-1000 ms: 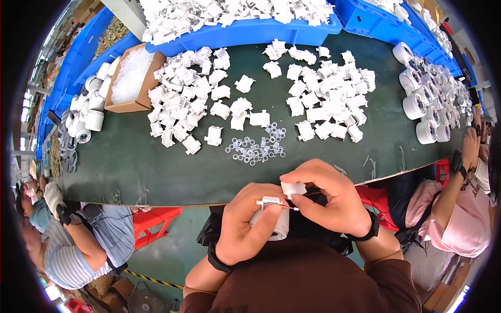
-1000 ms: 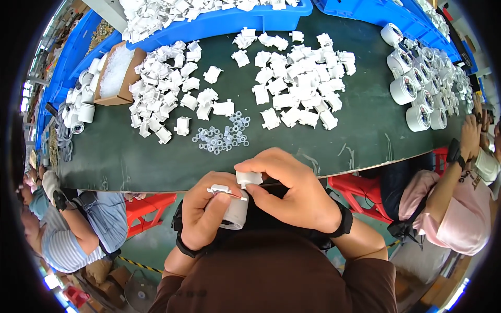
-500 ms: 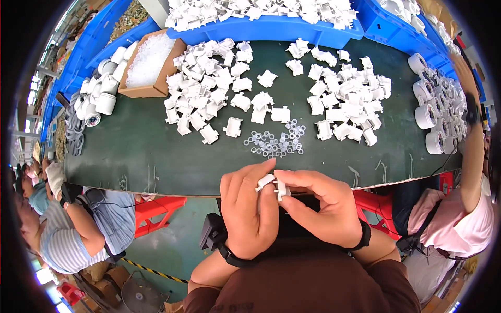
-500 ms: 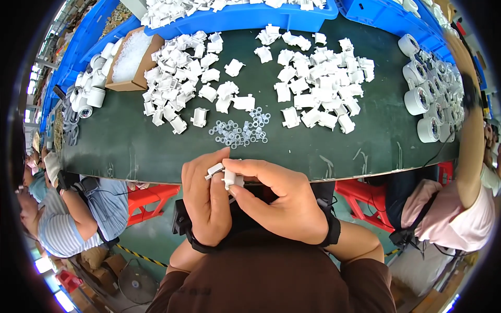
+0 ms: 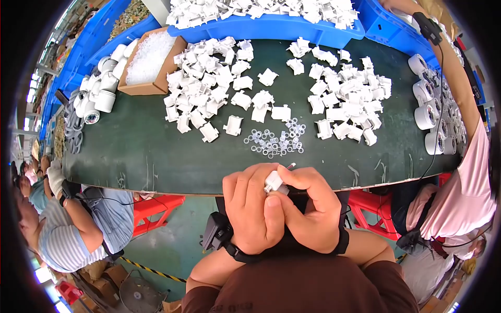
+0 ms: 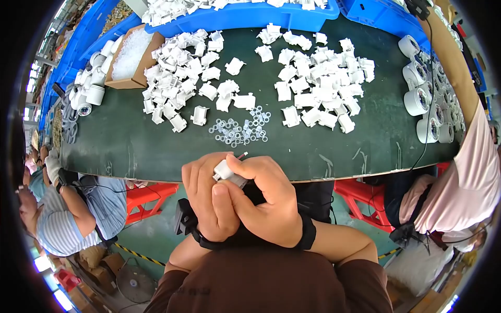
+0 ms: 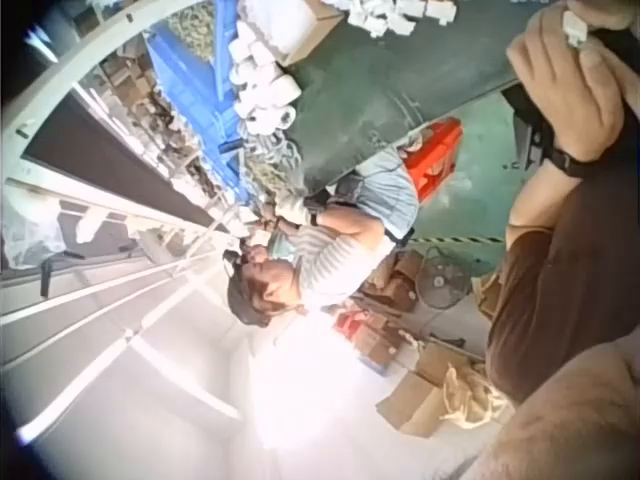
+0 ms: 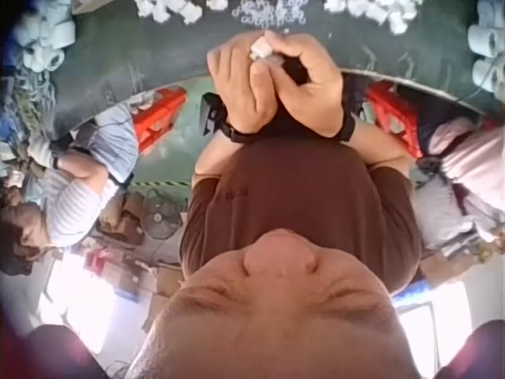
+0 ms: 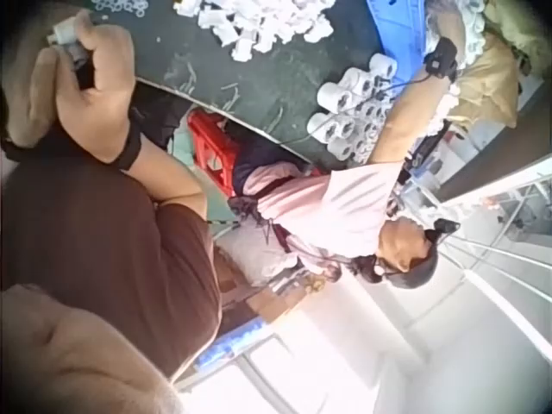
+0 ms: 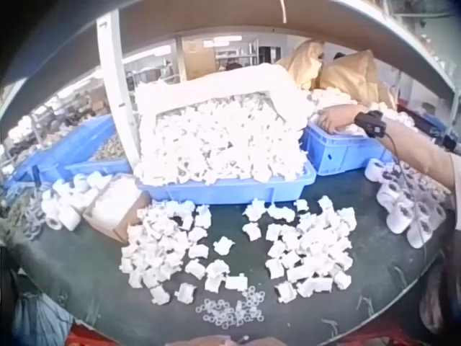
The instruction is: The person assembles camera components by hand, inserting a small white part into a plastic housing and threading a wire through it. They then fit the housing onto a camera lens assembly and place the completed unit on the table.
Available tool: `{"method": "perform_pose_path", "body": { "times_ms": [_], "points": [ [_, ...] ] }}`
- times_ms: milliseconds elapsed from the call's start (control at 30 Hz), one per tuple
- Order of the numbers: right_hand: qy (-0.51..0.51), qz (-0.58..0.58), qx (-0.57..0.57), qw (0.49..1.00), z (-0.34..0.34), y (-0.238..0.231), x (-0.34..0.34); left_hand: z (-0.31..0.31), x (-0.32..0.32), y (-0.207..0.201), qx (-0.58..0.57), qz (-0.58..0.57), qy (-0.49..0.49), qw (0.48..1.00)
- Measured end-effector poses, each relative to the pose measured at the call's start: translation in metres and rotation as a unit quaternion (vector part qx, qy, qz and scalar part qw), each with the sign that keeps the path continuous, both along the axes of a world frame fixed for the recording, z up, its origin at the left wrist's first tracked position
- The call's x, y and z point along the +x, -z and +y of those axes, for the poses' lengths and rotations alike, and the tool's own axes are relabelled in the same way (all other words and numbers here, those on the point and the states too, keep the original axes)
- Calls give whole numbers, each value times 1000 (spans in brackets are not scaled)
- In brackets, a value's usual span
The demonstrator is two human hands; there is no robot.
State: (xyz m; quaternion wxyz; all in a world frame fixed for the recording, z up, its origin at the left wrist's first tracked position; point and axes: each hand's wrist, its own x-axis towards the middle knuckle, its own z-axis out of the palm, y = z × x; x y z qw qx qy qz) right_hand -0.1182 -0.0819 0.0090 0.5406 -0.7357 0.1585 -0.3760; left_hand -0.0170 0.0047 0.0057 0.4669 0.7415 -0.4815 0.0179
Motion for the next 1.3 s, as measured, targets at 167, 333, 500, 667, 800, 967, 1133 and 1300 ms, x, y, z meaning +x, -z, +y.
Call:
{"method": "perform_pose_path", "body": {
  "times_ms": [167,333,500,667,800,967,1133,1300],
  "points": [
    [-82,26,91,992,-9,-4,-10,5,6,4,-22,-4,17,1000],
    [-43,154,-35,986,-35,-23,-18,16,18,2,-26,-17,29,999],
    [105,225,-246,937,-57,-10,-8,9,20,-11,34,-38,68,996],
    [128,240,-278,921,-53,-5,4,5,15,-8,17,-19,33,999],
    [120,254,-187,941,-55,-5,-3,5,15,-7,5,-12,45,999],
    [27,206,195,958,-42,-32,-30,6,16,-12,57,-44,81,994],
    [-124,107,226,960,-36,-16,-35,4,18,-11,55,-49,91,993],
    [-134,71,316,937,-32,-18,-24,5,19,-4,51,-57,99,992]
  ]
}}
